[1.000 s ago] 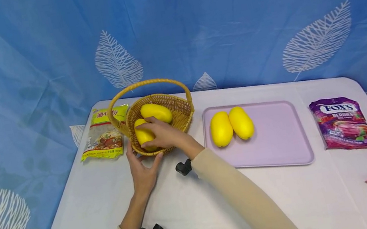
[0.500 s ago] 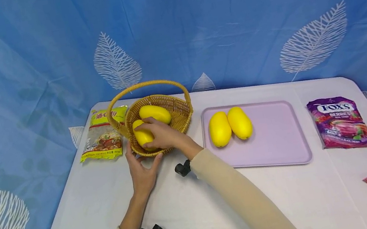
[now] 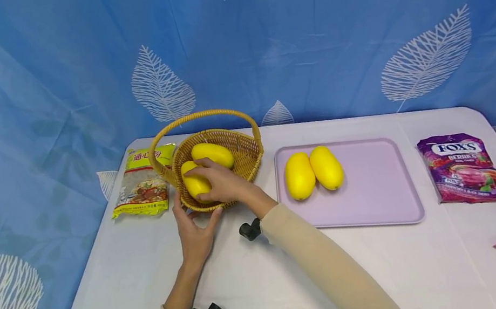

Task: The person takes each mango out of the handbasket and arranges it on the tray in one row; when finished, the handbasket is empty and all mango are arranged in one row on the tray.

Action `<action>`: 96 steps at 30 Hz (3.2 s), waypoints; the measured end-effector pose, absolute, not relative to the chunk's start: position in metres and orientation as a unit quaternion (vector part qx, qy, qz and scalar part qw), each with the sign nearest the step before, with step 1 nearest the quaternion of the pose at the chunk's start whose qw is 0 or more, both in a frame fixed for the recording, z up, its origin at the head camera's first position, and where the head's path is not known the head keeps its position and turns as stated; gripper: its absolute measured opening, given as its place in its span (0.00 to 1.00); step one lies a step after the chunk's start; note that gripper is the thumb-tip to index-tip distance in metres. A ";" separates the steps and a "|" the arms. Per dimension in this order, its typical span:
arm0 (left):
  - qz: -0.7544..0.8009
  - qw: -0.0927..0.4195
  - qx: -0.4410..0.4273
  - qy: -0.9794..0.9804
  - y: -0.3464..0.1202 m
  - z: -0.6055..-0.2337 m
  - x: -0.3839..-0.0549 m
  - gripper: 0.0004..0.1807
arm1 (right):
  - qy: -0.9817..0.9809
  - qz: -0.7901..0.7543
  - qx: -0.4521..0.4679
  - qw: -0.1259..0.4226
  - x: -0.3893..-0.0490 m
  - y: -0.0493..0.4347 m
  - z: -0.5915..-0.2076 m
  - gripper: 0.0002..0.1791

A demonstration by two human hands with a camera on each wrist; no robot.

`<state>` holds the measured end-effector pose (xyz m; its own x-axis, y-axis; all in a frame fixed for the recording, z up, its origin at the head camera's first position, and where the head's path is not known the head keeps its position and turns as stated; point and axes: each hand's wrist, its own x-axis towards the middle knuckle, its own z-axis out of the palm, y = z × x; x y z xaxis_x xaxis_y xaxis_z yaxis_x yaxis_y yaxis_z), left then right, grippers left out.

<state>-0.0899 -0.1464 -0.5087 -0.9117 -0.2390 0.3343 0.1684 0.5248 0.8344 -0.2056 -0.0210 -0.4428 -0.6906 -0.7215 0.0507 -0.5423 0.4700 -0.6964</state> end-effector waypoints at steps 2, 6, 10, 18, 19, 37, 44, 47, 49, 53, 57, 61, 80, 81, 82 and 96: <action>-0.487 0.211 0.022 -0.847 -0.147 -0.509 -0.090 0.56 | 0.848 -0.358 -0.371 0.124 -0.205 -0.021 -0.442 0.32; -0.487 0.212 0.020 -0.847 -0.147 -0.510 -0.090 0.56 | 0.853 -0.359 -0.361 0.115 -0.203 -0.019 -0.439 0.32; -0.489 0.212 0.016 -0.846 -0.147 -0.509 -0.091 0.56 | 0.857 -0.360 -0.357 0.097 -0.200 -0.017 -0.430 0.32; -0.487 0.202 0.025 -0.849 -0.147 -0.507 -0.092 0.56 | 0.855 -0.372 -0.355 0.063 -0.195 -0.009 -0.417 0.32; -0.485 0.205 0.022 -0.850 -0.147 -0.508 -0.091 0.56 | 0.855 -0.373 -0.356 0.059 -0.195 -0.008 -0.417 0.32; -0.489 0.213 0.016 -0.846 -0.147 -0.510 -0.092 0.57 | 0.843 -0.378 -0.383 -0.021 -0.176 0.023 -0.401 0.31; -0.484 0.217 0.016 -0.847 -0.147 -0.510 -0.091 0.56 | 0.832 -0.376 -0.404 -0.058 -0.162 0.038 -0.387 0.31; -0.486 0.215 0.017 -0.847 -0.147 -0.509 -0.091 0.57 | 0.831 -0.372 -0.406 -0.077 -0.156 0.047 -0.380 0.32; -0.488 0.213 0.019 -0.846 -0.146 -0.508 -0.091 0.57 | 0.830 -0.369 -0.408 -0.092 -0.153 0.054 -0.375 0.32; -0.494 0.210 0.017 -0.844 -0.146 -0.509 -0.090 0.57 | 0.823 -0.375 -0.408 -0.126 -0.145 0.071 -0.365 0.33; -0.497 0.212 0.016 -0.841 -0.146 -0.509 -0.089 0.56 | 0.819 -0.380 -0.398 -0.163 -0.138 0.091 -0.357 0.34; -0.498 0.212 0.022 -0.840 -0.147 -0.509 -0.089 0.56 | 0.823 -0.381 -0.377 -0.188 -0.136 0.112 -0.353 0.34; -0.497 0.209 0.019 -0.842 -0.146 -0.509 -0.089 0.56 | 0.889 -0.322 -0.239 -0.220 -0.142 0.226 -0.392 0.38; -0.497 0.208 0.020 -0.842 -0.146 -0.510 -0.089 0.56 | 0.891 -0.323 -0.232 -0.219 -0.142 0.231 -0.394 0.38; -0.498 0.208 0.021 -0.841 -0.146 -0.510 -0.090 0.56 | 0.893 -0.325 -0.226 -0.216 -0.142 0.236 -0.396 0.38; -0.491 0.211 0.020 -0.845 -0.147 -0.511 -0.090 0.56 | 0.937 -0.307 -0.128 -0.103 -0.142 0.273 -0.432 0.33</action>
